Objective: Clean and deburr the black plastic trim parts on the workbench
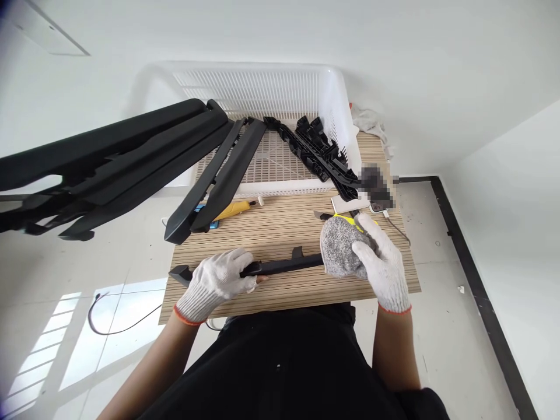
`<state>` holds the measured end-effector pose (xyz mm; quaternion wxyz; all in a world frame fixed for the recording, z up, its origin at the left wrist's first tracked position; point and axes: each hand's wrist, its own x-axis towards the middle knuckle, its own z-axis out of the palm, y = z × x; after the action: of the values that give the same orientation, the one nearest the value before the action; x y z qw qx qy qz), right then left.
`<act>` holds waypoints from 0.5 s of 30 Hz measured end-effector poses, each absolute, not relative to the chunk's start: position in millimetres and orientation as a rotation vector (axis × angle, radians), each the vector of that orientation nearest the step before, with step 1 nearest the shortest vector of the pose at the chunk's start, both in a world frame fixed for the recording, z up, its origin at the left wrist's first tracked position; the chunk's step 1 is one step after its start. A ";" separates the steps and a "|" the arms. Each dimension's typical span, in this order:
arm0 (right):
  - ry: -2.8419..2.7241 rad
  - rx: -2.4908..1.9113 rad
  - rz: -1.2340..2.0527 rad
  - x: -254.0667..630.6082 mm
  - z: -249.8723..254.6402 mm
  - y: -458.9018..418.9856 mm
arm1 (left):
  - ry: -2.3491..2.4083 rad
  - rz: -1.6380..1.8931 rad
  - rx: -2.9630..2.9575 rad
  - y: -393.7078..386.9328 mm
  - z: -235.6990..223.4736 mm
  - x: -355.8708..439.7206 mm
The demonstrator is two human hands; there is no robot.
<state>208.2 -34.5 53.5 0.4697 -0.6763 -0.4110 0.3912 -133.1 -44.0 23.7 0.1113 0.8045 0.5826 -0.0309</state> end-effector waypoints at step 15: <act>-1.071 -1.456 0.975 211.6 24.1 -34.6 | 1.711 -0.067 2.314 -35.6 29.3 -126.8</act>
<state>211.6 -34.6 24.1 0.5176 -0.6068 -0.4461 0.4060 -126.8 -35.6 29.3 0.1311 0.7969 0.5892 -0.0232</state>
